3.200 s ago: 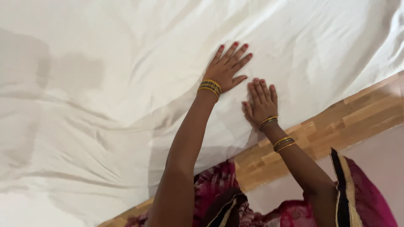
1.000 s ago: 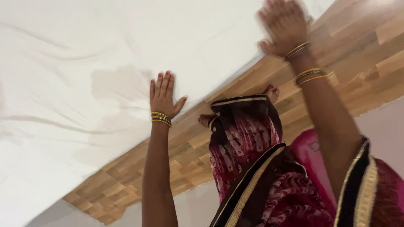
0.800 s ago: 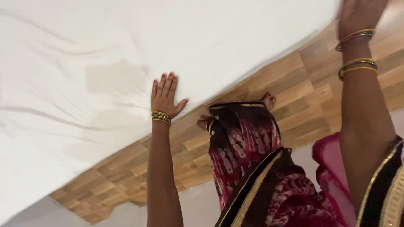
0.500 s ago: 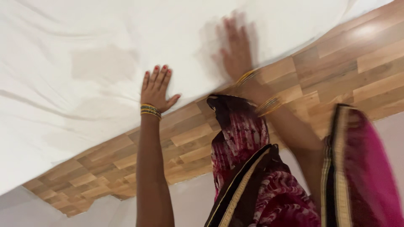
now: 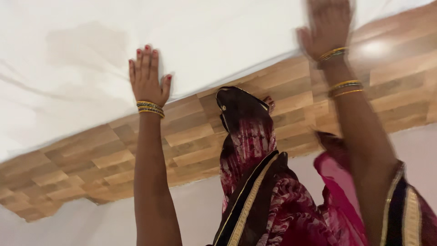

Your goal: The person puts a pillowcase onto a pillow by hand, smoothing the fabric and tucking the pillow inside before placing it on the bed.

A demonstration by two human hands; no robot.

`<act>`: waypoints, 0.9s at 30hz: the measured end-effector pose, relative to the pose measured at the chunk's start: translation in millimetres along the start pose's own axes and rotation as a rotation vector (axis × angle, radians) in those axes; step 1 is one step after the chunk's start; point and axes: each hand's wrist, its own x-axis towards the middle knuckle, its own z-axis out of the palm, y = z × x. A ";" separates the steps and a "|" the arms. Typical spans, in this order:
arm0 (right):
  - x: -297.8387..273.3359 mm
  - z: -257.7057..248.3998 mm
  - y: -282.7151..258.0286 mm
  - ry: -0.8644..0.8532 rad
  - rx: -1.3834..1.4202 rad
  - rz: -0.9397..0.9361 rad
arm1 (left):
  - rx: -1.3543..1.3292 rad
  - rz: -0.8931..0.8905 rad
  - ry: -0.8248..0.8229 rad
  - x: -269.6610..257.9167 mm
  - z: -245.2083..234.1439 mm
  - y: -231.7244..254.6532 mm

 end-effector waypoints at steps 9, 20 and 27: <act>21.8 5.5 118.4 0.346 -0.126 0.240 | 0.017 -0.121 0.114 -33.9 16.4 -6.7; 73.2 35.2 -297.1 -0.117 -0.043 -0.279 | -0.158 -0.171 0.182 39.1 55.2 77.4; 82.7 -5.5 -127.2 -0.057 -0.066 0.083 | -0.046 -0.178 0.084 3.5 12.9 17.3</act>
